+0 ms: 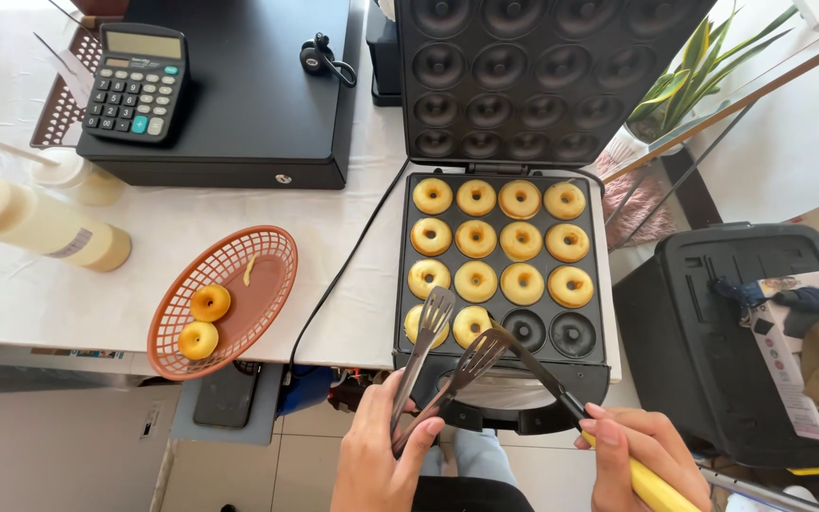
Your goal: Making small donuts using a donut maker machine and transferring them to a basket.
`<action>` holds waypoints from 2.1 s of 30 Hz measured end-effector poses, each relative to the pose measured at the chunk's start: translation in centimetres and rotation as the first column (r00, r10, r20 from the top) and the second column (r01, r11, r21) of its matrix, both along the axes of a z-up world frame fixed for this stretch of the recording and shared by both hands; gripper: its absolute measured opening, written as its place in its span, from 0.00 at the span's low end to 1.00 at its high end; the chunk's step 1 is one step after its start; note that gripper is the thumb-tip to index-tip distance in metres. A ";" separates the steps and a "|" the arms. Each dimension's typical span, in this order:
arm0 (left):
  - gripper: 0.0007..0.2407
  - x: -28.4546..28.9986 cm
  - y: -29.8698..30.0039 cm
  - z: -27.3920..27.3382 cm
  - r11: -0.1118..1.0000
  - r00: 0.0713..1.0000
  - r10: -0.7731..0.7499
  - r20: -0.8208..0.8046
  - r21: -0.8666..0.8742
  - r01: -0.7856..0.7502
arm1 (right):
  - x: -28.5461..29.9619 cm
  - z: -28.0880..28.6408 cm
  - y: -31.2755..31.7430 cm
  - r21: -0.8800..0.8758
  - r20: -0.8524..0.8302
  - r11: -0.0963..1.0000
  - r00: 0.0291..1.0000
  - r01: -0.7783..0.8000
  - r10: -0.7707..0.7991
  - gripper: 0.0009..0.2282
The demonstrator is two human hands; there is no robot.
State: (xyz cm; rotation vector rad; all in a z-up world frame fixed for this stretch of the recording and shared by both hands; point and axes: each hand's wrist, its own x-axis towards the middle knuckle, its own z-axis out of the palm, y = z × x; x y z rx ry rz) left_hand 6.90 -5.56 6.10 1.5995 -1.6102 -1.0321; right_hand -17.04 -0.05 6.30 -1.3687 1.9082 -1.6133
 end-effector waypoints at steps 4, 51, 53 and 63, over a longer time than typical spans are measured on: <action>0.25 0.3 0.2 -0.8 0.999 0.999 -0.015 -0.050 -0.052 0.012 | -0.6 -0.1 0.4 0.004 -0.003 1.000 1.000 -0.010 0.010 0.08; 0.23 2.8 1.7 -1.7 0.989 0.978 0.072 -0.197 0.140 -0.045 | -1.6 -3.6 1.2 -0.168 0.114 0.977 0.982 -0.129 0.149 0.14; 0.22 2.6 1.8 -1.8 0.988 0.976 0.072 -0.205 0.145 -0.043 | -4.1 -4.7 1.9 -0.174 0.115 0.972 0.977 -0.156 0.177 0.14; 0.23 0.8 1.2 -1.5 0.998 0.982 -0.020 -0.186 0.055 0.030 | -5.5 -3.8 2.4 0.134 0.099 0.990 0.993 0.047 -0.060 0.13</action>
